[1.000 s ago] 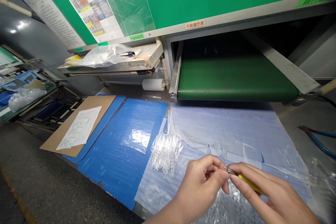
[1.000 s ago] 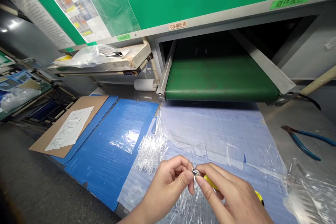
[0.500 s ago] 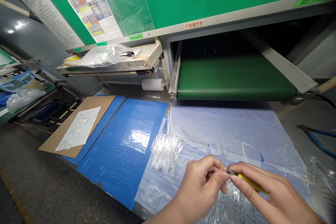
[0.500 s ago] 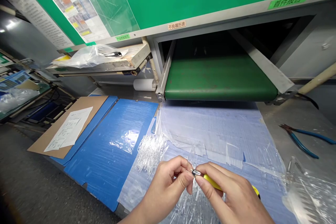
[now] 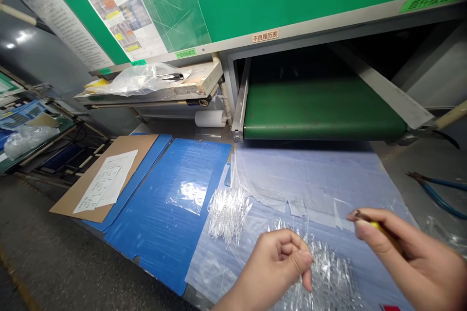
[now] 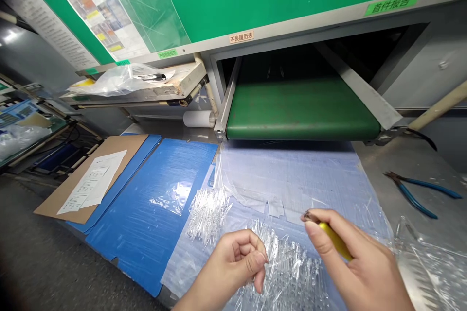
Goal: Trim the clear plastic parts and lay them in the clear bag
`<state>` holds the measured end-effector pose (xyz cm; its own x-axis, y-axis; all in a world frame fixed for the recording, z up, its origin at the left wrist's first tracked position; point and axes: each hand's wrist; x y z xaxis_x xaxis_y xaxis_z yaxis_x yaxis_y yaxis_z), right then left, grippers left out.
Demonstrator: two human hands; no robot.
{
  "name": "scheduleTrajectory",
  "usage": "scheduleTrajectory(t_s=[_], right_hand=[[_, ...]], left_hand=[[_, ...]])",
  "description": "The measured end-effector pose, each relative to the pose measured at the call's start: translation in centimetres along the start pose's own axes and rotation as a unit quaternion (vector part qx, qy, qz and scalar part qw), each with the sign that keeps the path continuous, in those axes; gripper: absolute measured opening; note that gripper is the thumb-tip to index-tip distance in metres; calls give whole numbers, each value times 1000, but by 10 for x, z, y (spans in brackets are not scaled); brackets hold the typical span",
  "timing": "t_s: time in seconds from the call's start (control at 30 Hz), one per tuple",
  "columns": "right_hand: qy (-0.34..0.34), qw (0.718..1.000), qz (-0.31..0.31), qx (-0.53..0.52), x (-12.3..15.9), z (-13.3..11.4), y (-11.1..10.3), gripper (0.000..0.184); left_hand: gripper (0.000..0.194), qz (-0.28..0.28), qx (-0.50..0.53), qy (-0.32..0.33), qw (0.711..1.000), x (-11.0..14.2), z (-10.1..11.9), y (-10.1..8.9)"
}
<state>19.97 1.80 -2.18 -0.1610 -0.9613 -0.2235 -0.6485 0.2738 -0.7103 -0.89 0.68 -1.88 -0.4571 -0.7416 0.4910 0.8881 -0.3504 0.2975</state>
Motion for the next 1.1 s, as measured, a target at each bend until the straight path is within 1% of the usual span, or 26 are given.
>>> scheduleTrajectory(t_s=[0.1,0.13,0.23,0.4,0.5,0.57,0.8,0.93,1.1], right_hand=[[6,994,-88,-64,2,-10,11,35],[10,991,-108,-84,2,-12,13,34],[19,980,-147,-130,1,-15,17,33],[13,967,-193,-165,1,-11,19,30],[4,963,-205,-176,2,-9,19,27],[3,963,-199,-179,2,-9,19,26],[22,962,-206,-178,2,-17,18,26],[21,958,-206,-196,2,-22,18,24],[24,952,-206,-224,2,-22,19,23]], left_hand=[[19,-10,34,-18,999,-1,3,0],[20,-10,41,-20,999,-1,3,1],[19,-12,54,-25,998,-1,4,2],[19,-28,65,-41,997,0,3,3],[19,-30,63,-38,997,1,4,4],[19,-30,58,-37,997,3,5,4],[19,-39,52,-32,997,4,8,5],[19,-42,55,-33,997,4,9,5],[19,-43,51,-30,997,5,9,5]])
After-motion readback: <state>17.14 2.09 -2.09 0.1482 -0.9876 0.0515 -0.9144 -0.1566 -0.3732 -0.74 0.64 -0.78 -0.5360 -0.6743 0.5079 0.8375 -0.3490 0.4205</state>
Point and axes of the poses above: each hand's wrist, its own x-axis away from the middle knuckle, its own y-axis out of the palm, z = x × y, and after that the axes turned 7 degrees about -y, right-handed
